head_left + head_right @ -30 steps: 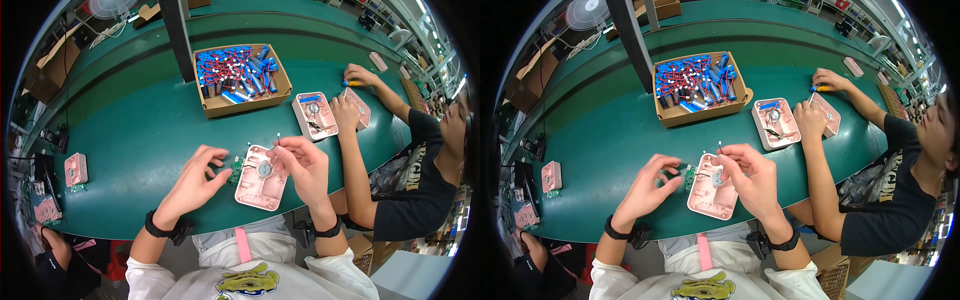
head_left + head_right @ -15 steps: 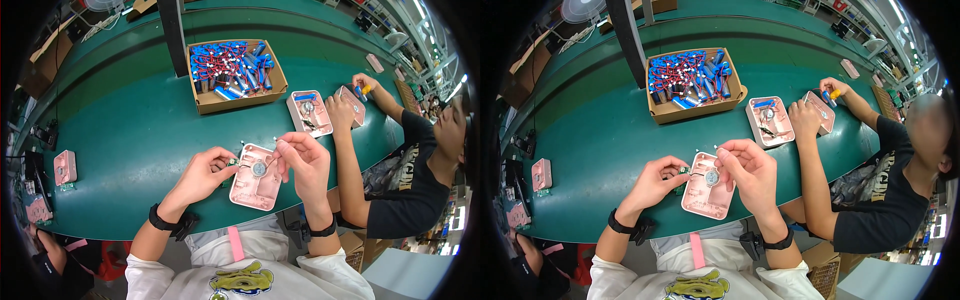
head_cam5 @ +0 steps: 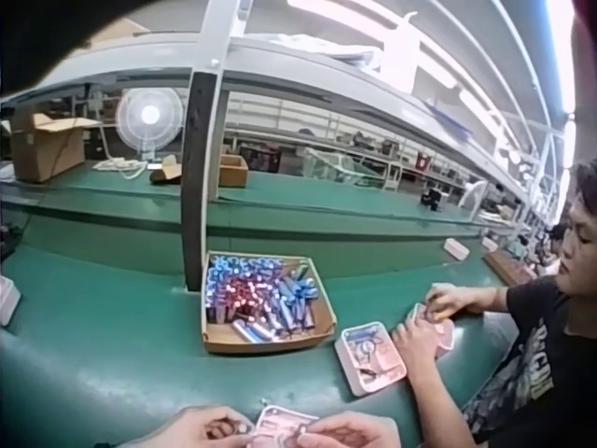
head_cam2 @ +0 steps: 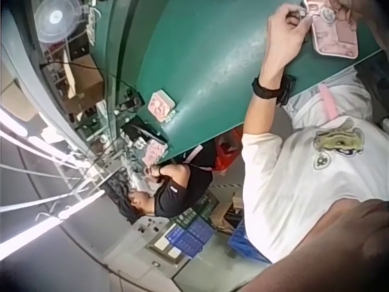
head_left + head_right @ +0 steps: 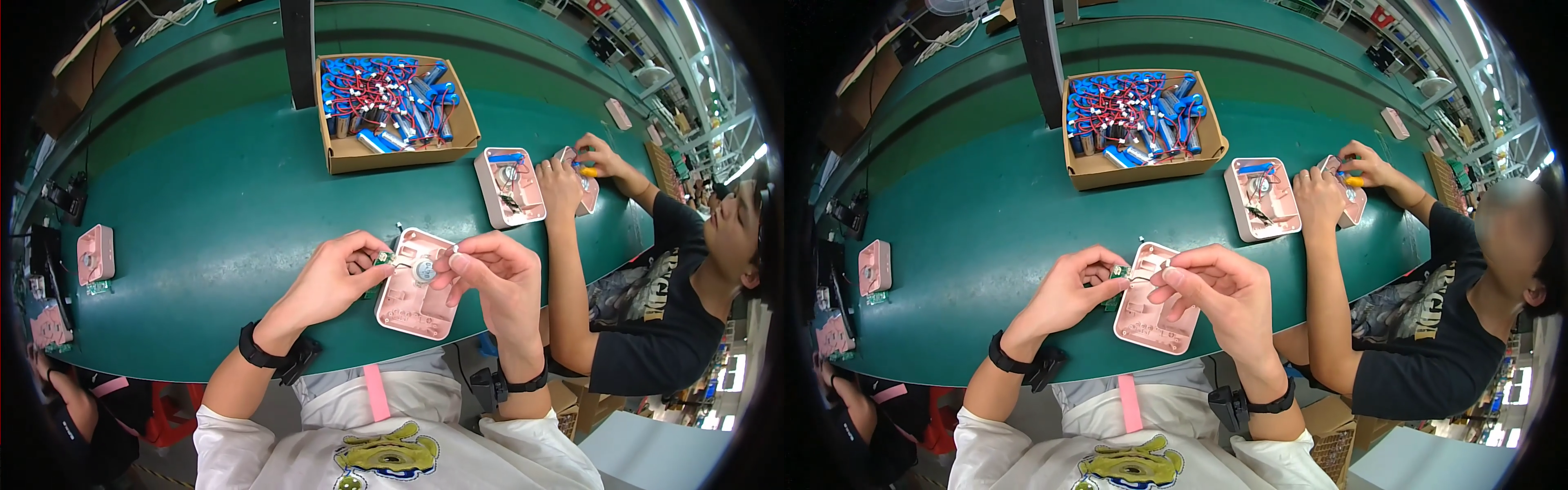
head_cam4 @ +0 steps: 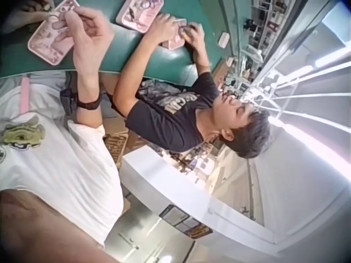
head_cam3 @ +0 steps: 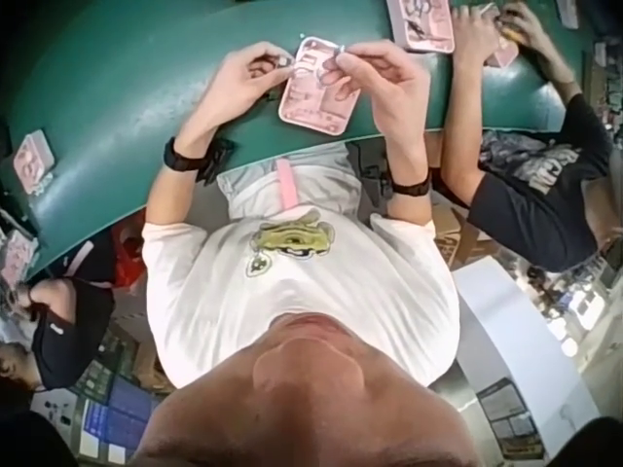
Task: Assembling small electronic components into plastic casing trays on a production line.
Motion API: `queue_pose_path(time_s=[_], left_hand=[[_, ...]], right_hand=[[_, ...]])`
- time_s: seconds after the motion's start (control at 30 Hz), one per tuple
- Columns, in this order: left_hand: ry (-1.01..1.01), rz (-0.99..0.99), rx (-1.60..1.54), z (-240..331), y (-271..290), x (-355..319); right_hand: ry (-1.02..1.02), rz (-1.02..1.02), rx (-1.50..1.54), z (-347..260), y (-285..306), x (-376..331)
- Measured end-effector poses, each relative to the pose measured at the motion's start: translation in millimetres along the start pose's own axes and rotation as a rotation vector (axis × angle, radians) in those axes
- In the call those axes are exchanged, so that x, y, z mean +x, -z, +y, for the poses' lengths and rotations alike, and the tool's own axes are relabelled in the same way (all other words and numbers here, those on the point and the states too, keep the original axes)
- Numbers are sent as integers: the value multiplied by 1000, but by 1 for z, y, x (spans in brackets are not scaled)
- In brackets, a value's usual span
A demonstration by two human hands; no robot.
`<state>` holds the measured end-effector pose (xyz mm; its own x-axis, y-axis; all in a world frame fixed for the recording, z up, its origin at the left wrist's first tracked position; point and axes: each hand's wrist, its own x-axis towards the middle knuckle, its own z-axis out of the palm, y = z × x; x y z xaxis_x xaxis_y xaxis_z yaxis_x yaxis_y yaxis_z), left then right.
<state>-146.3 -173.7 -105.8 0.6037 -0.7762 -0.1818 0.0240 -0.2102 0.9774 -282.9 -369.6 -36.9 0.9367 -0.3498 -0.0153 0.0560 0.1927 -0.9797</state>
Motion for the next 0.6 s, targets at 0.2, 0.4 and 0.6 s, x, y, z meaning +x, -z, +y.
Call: queue_pose_path(time_s=[0.2,0.4,0.6], left_hand=[[-10,10,-2,0,-1,0],[-11,13,-11,1,-2,-1],[-24,17,-2,1,-2,-1]], right_hand=[[-21,-15,-44,-1,-3,-1],[-36,15,-110,0,-5,-2],[-46,77,-136,1,-10,-3]])
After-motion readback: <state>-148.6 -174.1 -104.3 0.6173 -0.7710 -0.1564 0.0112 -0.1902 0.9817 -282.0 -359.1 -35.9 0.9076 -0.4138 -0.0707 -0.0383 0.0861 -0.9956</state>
